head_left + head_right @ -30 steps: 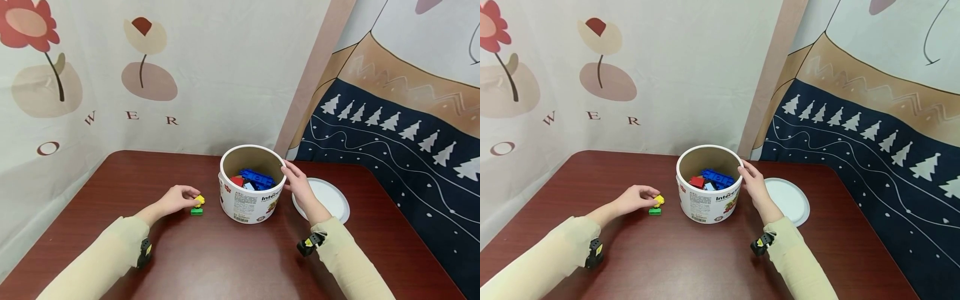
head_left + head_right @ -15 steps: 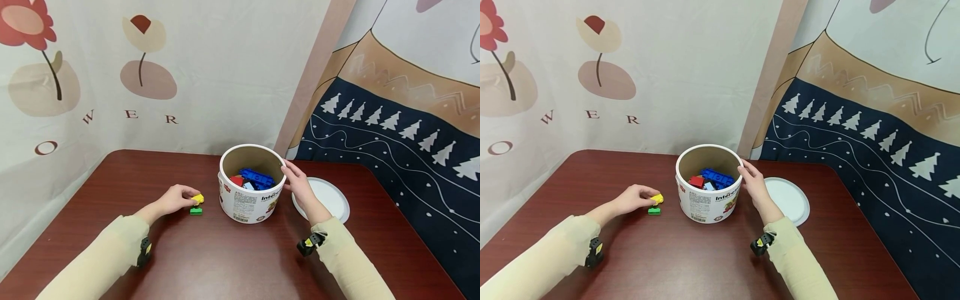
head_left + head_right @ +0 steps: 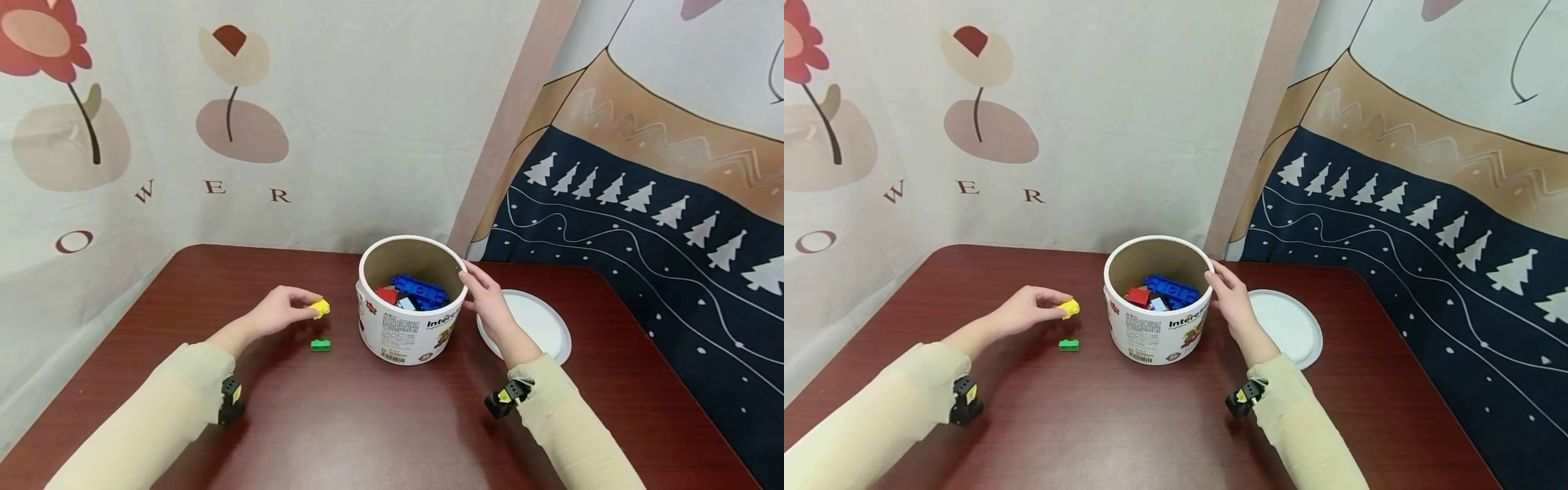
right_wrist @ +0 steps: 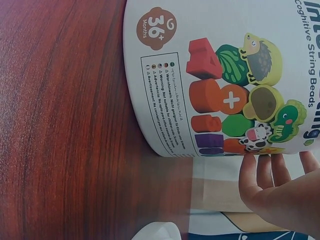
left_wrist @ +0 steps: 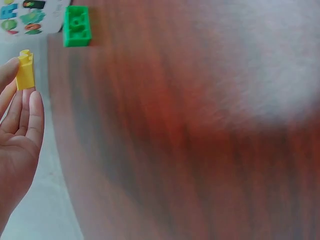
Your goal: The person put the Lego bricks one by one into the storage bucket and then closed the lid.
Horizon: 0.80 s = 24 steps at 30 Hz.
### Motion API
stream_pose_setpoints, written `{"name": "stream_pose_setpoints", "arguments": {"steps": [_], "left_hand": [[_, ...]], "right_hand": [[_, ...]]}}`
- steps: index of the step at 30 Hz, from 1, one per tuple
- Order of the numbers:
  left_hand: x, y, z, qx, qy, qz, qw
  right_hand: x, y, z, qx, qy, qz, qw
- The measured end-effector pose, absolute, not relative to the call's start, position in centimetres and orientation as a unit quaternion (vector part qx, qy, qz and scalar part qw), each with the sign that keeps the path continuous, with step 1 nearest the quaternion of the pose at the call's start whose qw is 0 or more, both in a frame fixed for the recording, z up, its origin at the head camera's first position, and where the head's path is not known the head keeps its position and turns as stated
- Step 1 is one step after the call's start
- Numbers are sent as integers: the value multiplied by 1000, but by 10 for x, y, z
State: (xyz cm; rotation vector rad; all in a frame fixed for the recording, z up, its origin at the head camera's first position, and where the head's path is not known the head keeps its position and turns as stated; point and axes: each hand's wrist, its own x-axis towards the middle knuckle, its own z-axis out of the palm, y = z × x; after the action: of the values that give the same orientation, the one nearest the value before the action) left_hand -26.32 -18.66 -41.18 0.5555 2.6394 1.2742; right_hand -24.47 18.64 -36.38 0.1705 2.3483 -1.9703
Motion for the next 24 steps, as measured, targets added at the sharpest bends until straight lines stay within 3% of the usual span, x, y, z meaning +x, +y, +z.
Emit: {"name": "stream_pose_setpoints", "arguments": {"steps": [24], "left_hand": [[-272, -193, -350, 193, 871, 446, 64]], "right_hand": [[-243, 185, -362, 60, 766, -639, 35]]}}
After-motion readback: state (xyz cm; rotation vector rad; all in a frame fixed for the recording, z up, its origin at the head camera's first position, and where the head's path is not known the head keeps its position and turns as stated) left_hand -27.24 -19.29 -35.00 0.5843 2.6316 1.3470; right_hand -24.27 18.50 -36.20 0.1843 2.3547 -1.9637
